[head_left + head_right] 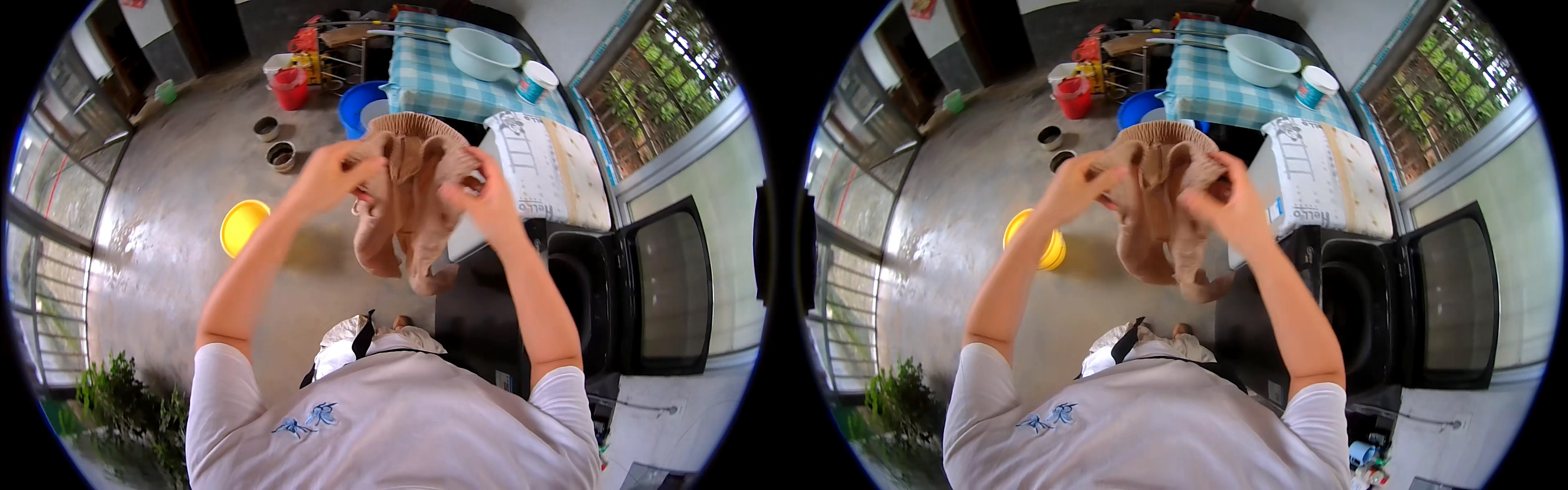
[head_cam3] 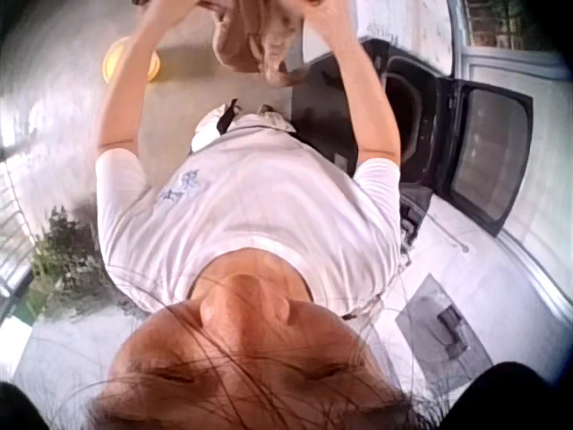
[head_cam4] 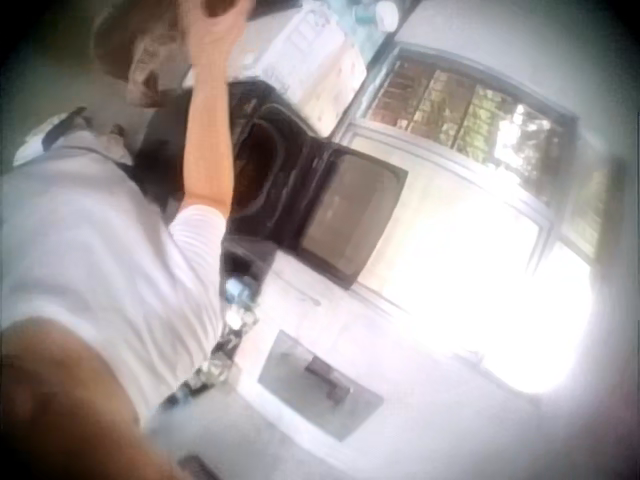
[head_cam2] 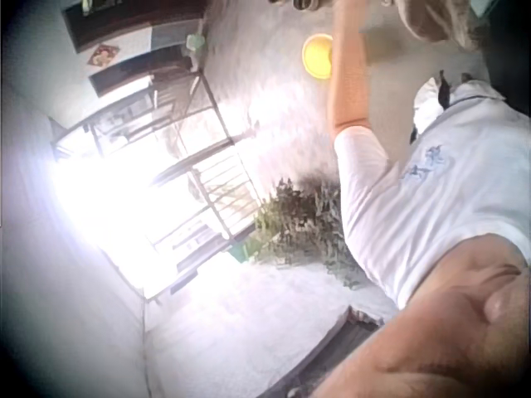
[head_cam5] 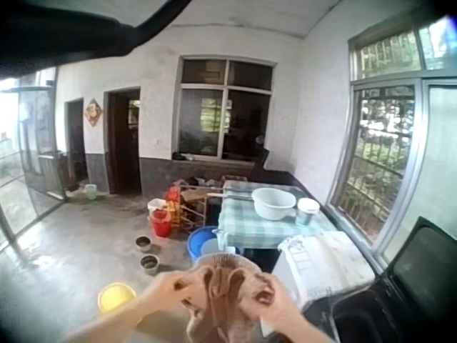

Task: The person removes wet clothes from a top-loading washing machine, including pants, a striped shirt, and a polka-dot dress. They walk to a balcony area and hang each item on a clothes hanger, placing them on a drying rack.

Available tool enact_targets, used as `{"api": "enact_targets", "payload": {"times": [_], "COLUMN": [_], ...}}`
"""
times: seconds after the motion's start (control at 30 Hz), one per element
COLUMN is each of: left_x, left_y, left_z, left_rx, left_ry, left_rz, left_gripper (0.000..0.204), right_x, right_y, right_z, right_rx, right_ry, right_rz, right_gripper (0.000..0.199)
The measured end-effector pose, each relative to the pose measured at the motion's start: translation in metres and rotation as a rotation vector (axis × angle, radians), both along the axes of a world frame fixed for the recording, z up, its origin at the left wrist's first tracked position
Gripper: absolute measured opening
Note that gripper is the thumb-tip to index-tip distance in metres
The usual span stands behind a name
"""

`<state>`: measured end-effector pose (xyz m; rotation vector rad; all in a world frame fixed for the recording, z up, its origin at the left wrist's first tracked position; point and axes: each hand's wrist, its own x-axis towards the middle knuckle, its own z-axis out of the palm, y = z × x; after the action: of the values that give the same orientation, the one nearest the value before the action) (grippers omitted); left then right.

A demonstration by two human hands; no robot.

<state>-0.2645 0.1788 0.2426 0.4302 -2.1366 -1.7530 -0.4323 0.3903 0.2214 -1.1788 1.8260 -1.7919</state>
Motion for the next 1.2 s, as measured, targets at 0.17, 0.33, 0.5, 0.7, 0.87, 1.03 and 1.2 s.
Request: {"api": "enact_targets", "payload": {"times": [0.17, 0.33, 0.5, 0.7, 0.87, 1.03, 1.2], "left_x": [-0.030, -0.087, -0.205, -0.233, -0.291, -0.352, -0.409], "left_y": [0.065, 0.018, 0.135, 0.316, 0.373, 0.453, 0.517], "left_z": [0.009, -0.035, -0.122, -0.116, -0.152, -0.178, -0.239], "left_rx": [-0.856, 0.030, -0.097, -0.521, -0.654, -0.822, -0.882], "left_ry": [0.266, 0.399, 0.176, 0.680, 0.531, -0.082, 0.142], "left_rz": [-0.342, -0.177, -0.277, -0.948, -1.038, -1.263, -1.574], "left_gripper": [0.019, 0.023, 0.018, 0.010, 0.052, 0.083, 0.045], "right_x": [0.050, 0.067, 0.083, 0.007, -0.083, -0.148, -0.160], "right_y": [0.026, 0.095, 0.002, 0.053, 0.304, 0.505, 0.555], "right_z": [-0.011, 0.056, 0.132, 0.052, -0.076, -0.263, -0.438], "right_rx": [0.166, 0.180, -0.410, -0.285, 0.076, 0.757, 1.297], "right_ry": [0.179, 0.032, 0.223, 0.031, 0.241, -0.239, -0.427], "right_rz": [-0.216, -0.162, -0.117, -0.265, -1.000, -1.300, -0.653], "right_gripper": [0.048, 0.042, 0.060, 0.042, 0.012, 0.021, 0.045]}}
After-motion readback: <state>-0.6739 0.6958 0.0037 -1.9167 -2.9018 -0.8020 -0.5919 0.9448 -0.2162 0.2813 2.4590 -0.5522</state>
